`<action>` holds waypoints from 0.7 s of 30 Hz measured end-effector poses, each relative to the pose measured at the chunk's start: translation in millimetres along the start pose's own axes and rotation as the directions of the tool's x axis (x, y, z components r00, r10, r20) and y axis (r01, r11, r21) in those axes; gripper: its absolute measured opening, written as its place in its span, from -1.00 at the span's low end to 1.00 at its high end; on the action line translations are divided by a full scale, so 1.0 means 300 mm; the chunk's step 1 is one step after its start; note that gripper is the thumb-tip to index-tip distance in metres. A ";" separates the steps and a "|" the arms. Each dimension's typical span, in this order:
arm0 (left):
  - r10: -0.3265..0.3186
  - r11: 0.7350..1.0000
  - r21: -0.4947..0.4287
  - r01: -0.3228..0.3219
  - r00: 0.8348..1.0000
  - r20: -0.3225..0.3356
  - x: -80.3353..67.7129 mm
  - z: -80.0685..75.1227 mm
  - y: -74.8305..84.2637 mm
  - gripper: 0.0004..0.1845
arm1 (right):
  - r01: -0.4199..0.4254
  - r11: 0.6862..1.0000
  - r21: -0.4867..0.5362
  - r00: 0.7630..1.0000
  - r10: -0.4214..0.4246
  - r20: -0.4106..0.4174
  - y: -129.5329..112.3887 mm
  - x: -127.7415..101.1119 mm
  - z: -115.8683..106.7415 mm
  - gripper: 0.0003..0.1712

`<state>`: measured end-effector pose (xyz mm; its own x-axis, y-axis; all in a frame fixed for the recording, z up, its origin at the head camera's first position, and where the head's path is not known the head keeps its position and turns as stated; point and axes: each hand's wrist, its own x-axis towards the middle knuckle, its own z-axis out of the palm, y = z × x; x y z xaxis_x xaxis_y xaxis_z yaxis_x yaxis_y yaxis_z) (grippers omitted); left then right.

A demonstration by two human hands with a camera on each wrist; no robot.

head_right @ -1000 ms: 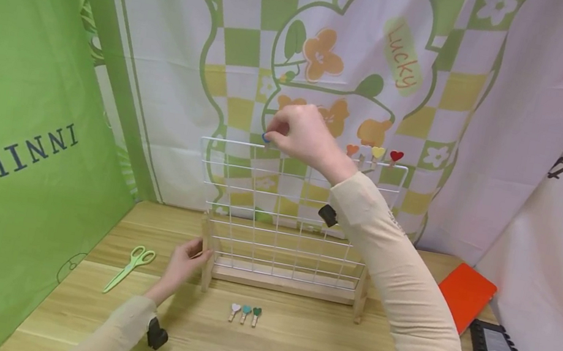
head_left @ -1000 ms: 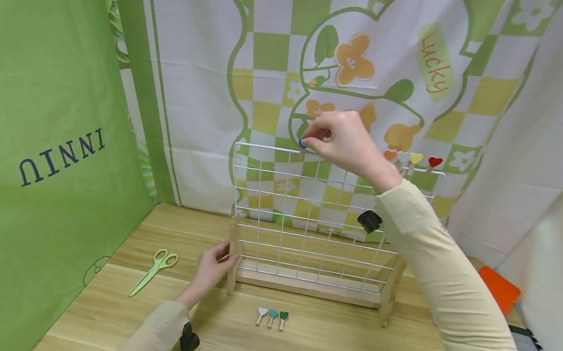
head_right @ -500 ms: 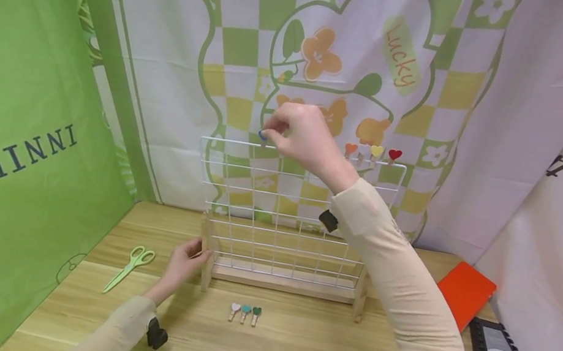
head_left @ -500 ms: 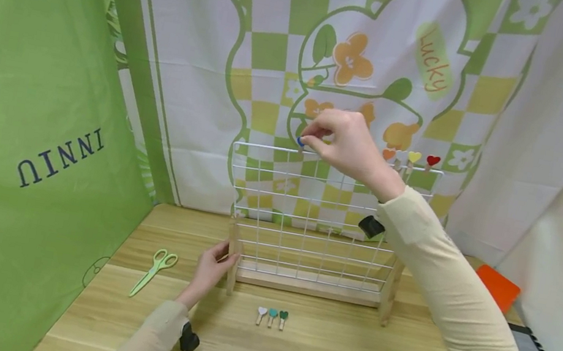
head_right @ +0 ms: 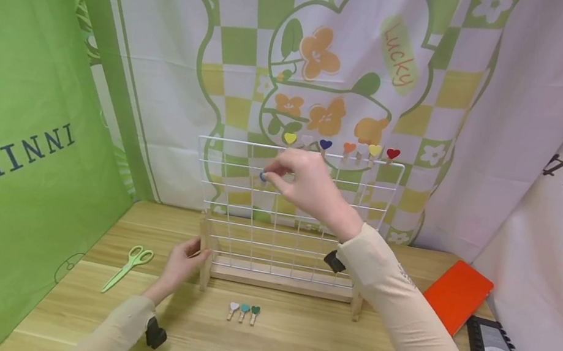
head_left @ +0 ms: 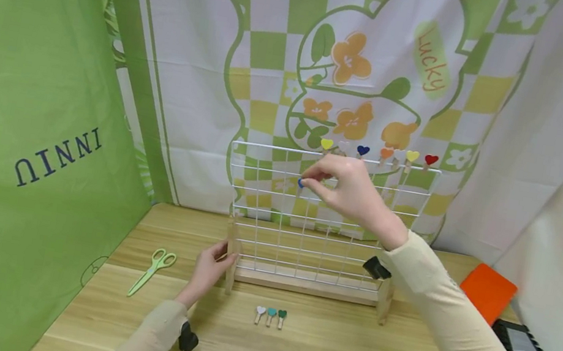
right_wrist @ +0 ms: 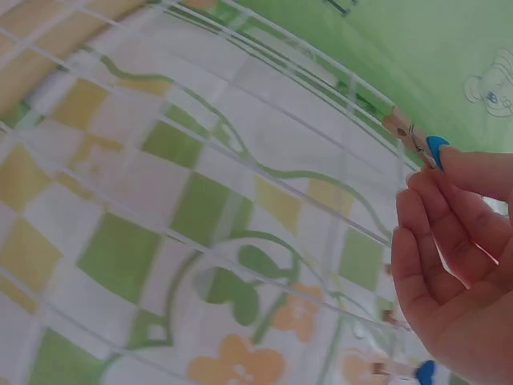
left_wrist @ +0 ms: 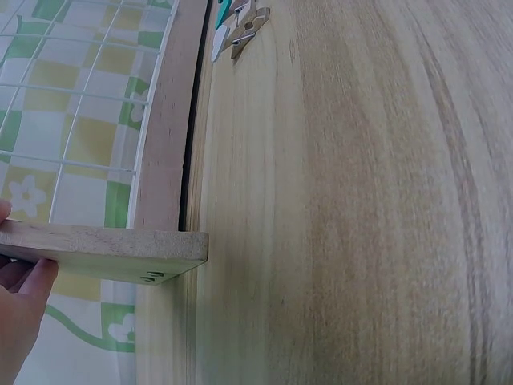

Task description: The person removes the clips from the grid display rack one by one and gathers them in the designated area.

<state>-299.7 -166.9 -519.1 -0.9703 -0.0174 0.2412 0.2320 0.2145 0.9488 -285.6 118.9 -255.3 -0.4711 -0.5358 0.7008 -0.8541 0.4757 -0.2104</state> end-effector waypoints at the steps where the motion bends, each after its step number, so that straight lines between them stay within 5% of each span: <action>1: -0.010 1.000 -0.001 0.010 1.000 -0.002 0.001 0.000 0.000 -0.49 | -0.006 1.000 0.003 1.000 0.006 0.012 0.005 -0.021 0.016 -0.94; 10: 0.006 1.000 -0.003 -0.006 1.000 0.006 -0.001 -0.003 0.000 -0.52 | -0.104 0.993 0.057 0.987 0.095 0.131 0.050 -0.227 0.174 -0.92; 21: -0.006 1.000 -0.009 0.006 1.000 0.009 0.005 -0.006 -0.004 -0.51 | -0.282 0.952 0.121 0.914 0.228 0.336 0.098 -0.481 0.379 -0.95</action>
<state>-301.4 -168.9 -519.4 -0.9724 -0.0095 0.2333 0.2264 0.2061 0.9520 -267.8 130.9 -440.2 -0.6992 -0.6156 0.3636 -0.7070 0.5195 -0.4799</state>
